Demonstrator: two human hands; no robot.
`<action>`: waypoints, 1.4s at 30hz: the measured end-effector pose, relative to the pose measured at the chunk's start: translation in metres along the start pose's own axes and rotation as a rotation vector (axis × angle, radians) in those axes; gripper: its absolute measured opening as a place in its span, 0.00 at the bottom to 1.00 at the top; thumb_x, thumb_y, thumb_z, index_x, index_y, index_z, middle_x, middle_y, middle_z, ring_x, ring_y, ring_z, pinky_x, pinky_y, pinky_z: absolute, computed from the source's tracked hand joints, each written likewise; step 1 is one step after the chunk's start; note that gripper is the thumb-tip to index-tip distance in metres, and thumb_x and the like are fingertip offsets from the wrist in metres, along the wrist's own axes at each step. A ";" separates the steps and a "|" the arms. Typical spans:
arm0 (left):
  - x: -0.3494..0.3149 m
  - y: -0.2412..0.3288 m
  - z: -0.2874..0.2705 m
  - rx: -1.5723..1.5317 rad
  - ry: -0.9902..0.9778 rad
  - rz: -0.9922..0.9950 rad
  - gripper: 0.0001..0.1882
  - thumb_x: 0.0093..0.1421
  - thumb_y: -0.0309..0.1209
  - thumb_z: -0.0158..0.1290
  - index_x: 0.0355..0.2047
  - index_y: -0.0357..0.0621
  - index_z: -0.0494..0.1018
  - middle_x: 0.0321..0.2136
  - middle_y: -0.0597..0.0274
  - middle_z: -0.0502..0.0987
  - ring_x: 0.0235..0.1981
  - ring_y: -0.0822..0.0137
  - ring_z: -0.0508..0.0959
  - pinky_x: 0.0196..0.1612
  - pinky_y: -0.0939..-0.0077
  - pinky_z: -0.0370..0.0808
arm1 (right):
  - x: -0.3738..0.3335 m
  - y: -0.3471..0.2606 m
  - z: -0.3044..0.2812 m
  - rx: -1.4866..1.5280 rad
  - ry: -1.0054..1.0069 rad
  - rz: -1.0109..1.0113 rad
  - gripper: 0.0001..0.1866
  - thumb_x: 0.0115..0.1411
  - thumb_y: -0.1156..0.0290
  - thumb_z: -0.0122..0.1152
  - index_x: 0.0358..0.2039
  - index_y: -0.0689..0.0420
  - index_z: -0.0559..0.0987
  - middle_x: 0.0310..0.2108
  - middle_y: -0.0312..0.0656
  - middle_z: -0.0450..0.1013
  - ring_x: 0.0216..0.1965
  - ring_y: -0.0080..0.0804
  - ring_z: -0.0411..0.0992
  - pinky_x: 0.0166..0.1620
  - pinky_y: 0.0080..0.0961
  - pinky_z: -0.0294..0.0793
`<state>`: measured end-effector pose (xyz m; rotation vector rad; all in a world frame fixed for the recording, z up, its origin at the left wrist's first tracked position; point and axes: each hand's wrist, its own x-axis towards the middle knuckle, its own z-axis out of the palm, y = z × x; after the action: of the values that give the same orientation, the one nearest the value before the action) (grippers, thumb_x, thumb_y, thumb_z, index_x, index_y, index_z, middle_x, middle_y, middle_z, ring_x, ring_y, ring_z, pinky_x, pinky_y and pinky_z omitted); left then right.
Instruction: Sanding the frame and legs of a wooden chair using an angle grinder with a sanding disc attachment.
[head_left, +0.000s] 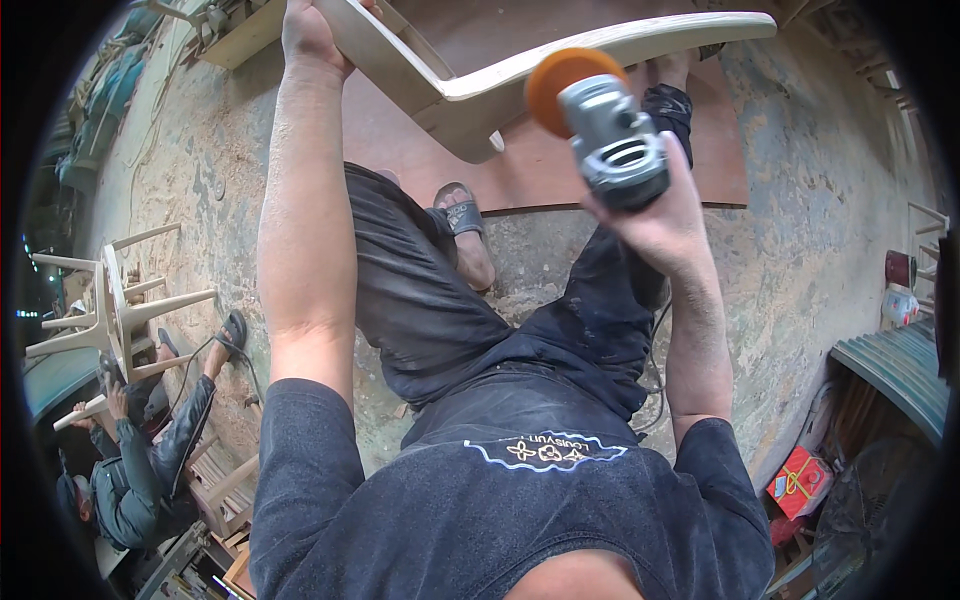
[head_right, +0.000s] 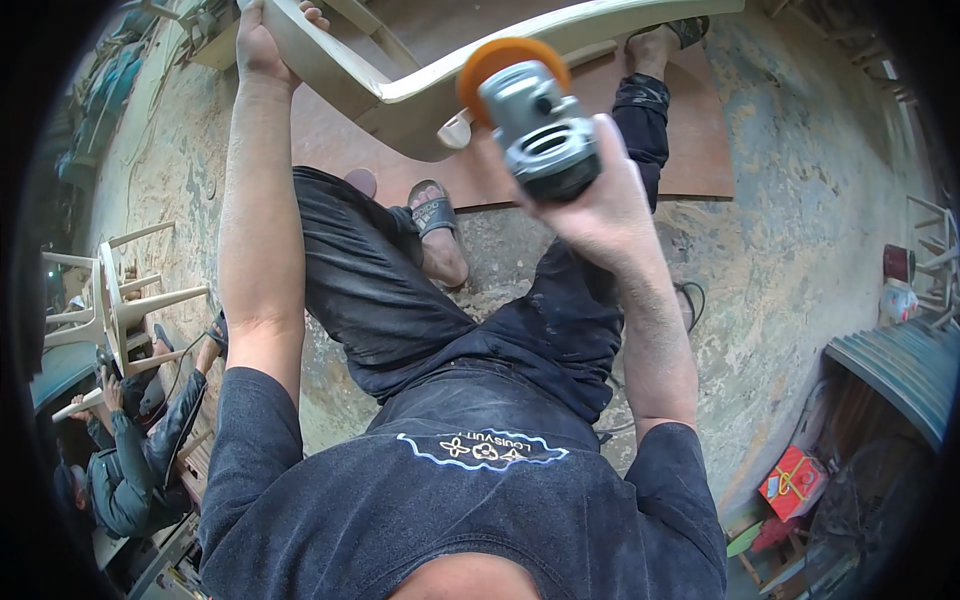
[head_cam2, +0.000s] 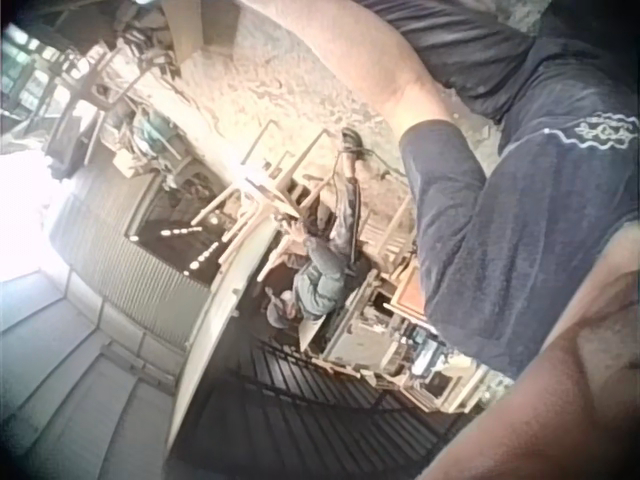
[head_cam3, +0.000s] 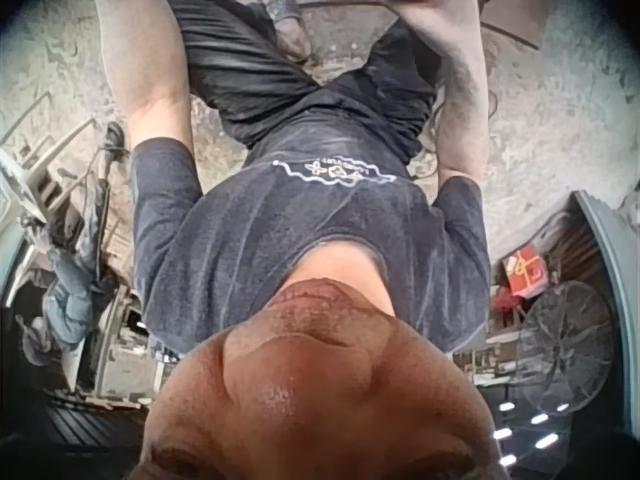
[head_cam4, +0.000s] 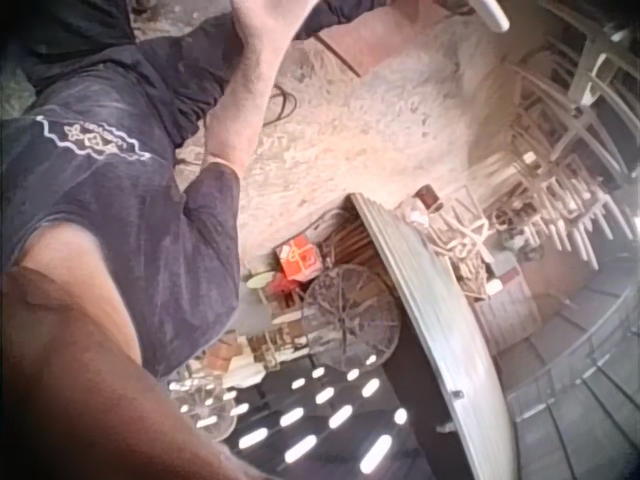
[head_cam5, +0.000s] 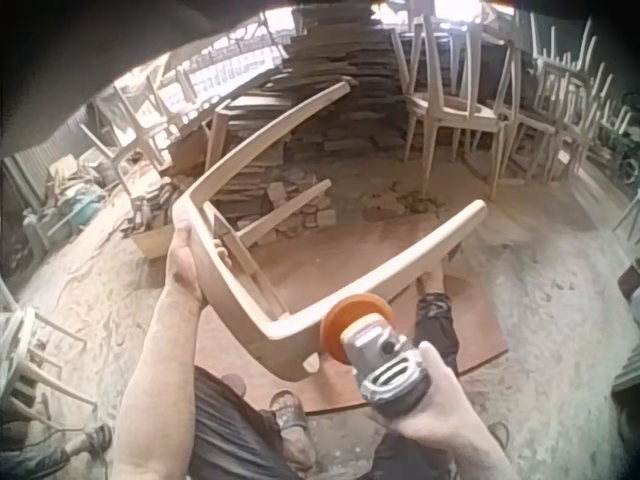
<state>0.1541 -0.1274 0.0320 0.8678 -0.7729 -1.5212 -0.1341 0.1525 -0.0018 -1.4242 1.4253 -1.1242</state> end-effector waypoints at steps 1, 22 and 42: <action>0.001 0.000 0.000 0.003 0.002 0.002 0.30 0.70 0.61 0.39 0.45 0.45 0.71 0.24 0.61 0.73 0.22 0.60 0.78 0.27 0.62 0.79 | 0.000 -0.002 0.009 0.204 -0.073 0.125 0.34 0.48 0.73 0.81 0.49 0.56 0.66 0.48 0.41 0.74 0.51 0.31 0.75 0.53 0.31 0.80; -0.004 -0.004 -0.012 0.092 -0.086 -0.008 0.29 0.71 0.48 0.38 0.57 0.32 0.57 0.37 0.48 0.69 0.35 0.58 0.73 0.43 0.58 0.76 | 0.007 -0.019 -0.033 -0.082 -0.038 0.110 0.34 0.48 0.69 0.82 0.51 0.59 0.70 0.46 0.40 0.75 0.48 0.27 0.75 0.51 0.28 0.77; 0.004 -0.006 0.001 0.111 -0.016 -0.011 0.32 0.72 0.53 0.36 0.53 0.29 0.61 0.33 0.51 0.71 0.31 0.57 0.74 0.41 0.58 0.77 | 0.005 -0.008 0.016 -0.148 -0.120 -0.034 0.32 0.48 0.65 0.80 0.45 0.60 0.67 0.38 0.53 0.79 0.43 0.49 0.81 0.44 0.38 0.81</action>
<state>0.1502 -0.1306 0.0269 0.9441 -0.8725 -1.5075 -0.1167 0.1474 0.0016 -1.5975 1.4278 -0.9526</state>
